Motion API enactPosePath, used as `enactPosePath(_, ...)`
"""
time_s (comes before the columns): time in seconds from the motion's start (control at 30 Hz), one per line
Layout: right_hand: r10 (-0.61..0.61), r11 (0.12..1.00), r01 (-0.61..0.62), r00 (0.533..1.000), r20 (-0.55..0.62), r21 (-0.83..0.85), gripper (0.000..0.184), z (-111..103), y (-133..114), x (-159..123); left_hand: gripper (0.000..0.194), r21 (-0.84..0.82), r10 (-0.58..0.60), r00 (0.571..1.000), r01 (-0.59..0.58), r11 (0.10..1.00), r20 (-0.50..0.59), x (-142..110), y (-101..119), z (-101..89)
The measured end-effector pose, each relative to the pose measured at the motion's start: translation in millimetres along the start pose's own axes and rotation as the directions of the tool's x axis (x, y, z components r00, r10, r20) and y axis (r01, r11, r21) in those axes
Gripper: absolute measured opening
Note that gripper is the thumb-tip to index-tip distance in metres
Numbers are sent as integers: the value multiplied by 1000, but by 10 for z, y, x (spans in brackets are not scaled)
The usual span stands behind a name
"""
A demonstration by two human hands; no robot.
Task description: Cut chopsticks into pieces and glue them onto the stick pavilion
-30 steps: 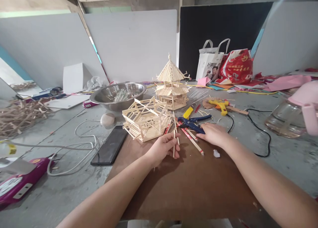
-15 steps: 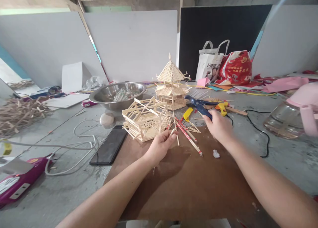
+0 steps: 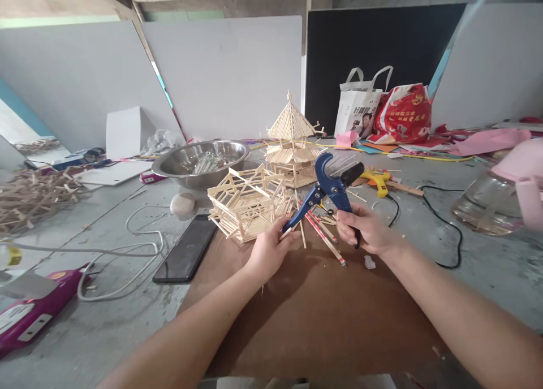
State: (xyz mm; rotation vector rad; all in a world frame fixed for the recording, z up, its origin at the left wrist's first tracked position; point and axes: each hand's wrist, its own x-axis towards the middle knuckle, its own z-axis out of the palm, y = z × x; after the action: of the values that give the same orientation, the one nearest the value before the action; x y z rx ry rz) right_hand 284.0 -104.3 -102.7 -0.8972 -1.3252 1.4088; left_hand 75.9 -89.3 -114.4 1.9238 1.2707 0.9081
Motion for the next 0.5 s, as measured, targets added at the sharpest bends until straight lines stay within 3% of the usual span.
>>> enactPosePath(0.2, 7, 996, -6, 1000, -3, 94, 21, 116, -6, -24, 36, 104, 14, 998, -21, 994, 65, 4, 70, -42)
enactPosePath(0.4, -129, 930, 55, 975, 181, 363, 32, 218, 8, -41, 34, 59, 22, 981, -34, 998, 194, -67, 139, 48)
enactPosePath(0.5, -168, 936, 118, 977, 127, 331, 34, 225, -21, -62, 32, -32, 56, 975, -51, 998, 216, -106, 158, 91)
